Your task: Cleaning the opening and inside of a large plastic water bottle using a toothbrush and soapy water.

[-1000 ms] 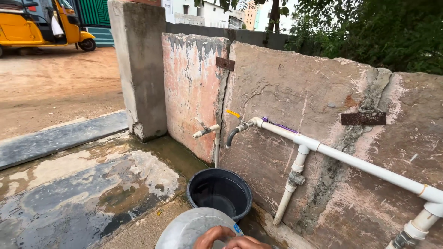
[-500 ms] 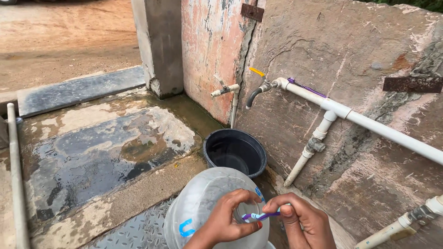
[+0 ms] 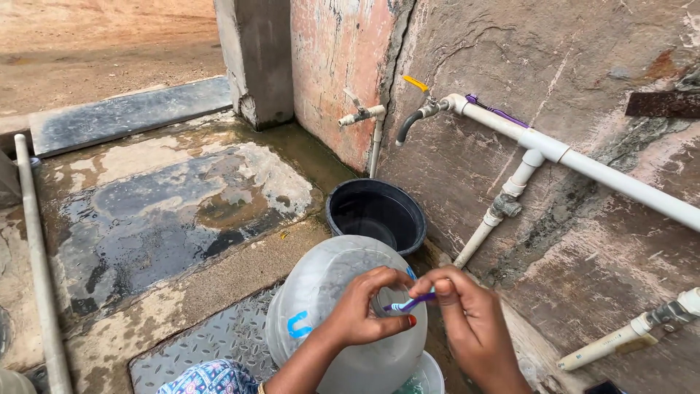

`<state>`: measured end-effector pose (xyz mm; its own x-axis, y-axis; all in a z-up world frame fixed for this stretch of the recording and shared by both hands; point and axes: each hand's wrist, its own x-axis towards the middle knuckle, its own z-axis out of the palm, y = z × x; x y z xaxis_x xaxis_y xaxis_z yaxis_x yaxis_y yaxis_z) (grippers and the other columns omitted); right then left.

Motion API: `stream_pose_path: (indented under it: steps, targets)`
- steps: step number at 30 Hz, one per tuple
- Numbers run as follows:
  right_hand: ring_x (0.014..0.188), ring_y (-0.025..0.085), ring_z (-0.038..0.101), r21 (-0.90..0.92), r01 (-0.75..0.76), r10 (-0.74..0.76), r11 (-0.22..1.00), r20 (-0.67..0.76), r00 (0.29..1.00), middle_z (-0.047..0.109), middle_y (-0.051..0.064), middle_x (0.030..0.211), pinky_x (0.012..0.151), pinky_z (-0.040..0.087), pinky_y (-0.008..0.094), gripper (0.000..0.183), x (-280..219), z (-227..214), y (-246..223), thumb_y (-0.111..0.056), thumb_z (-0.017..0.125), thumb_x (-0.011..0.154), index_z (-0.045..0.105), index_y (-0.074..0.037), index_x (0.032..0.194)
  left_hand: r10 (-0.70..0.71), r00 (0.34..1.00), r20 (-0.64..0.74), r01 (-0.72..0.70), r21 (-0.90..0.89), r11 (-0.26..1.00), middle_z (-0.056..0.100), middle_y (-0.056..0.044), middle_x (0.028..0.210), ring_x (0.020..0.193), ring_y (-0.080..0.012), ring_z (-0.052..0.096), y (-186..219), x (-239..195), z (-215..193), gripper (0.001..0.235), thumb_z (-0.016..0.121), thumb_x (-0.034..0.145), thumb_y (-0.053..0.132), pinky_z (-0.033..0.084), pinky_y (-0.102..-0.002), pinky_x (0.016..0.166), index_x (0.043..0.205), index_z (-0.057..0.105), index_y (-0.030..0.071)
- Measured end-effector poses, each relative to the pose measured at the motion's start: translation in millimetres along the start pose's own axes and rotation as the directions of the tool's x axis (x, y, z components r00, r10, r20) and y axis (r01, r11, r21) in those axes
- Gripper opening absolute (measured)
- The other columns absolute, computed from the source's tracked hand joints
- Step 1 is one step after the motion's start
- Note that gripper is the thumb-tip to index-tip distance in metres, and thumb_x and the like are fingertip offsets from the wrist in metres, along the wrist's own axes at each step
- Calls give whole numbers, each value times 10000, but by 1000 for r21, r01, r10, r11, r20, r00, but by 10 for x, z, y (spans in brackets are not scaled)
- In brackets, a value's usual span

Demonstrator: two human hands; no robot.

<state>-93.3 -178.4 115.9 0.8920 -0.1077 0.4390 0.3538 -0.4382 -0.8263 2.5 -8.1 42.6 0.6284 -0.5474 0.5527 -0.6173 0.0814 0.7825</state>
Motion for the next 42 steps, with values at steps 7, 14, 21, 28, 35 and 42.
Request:
stream_pose_path:
  steps: [7,14,21,28,35,42]
  targets:
    - [918,164,777,89,-38,31,995,81,996,794,91,925,853,628,351,365,-106,-76,-375,-282,490,1050,712,-1,978,-16,1000,6,16,-15,1000,737,-105,1059,1036,-279,726,33,-10,-5,446,835,689,270,540,-385,933,1068,720,66]
    - [840,160,770,-61,-54,58,997,58,997,803,81,874,780,599,329,370,37,118,-125,-291,488,1044,710,-5,968,-49,998,38,49,16,999,723,-102,1020,1015,-271,725,-20,-51,-8,448,854,689,284,539,-380,926,1051,713,61]
    - [864,142,754,20,35,-36,999,45,998,752,78,887,790,603,316,298,-53,-15,-324,-218,486,1062,674,-19,943,-36,997,74,36,-9,999,738,-99,1128,1110,-289,723,1,-75,-12,509,847,699,301,534,-395,983,1136,702,84]
    - [755,200,743,-88,46,-32,995,152,988,729,95,829,686,560,334,257,93,363,145,-210,517,1078,656,-31,956,28,998,-64,-14,219,976,670,-221,1206,1123,-400,671,-143,-113,-24,1036,938,562,308,558,-471,883,1413,402,59]
    - [841,189,761,47,25,-31,999,117,993,753,74,914,748,583,325,235,-1,503,309,-240,527,1108,660,-61,1033,-351,925,145,298,298,907,778,-116,892,821,-246,807,-151,-93,-350,633,923,574,246,603,-391,695,1091,588,98]
    - [775,219,756,-143,73,-47,987,177,983,770,65,882,676,553,334,161,-97,622,280,-232,591,1058,696,-113,1082,-192,974,117,173,153,973,747,-98,1150,1015,-203,740,47,-135,-221,772,838,578,120,586,-341,841,1315,615,62]
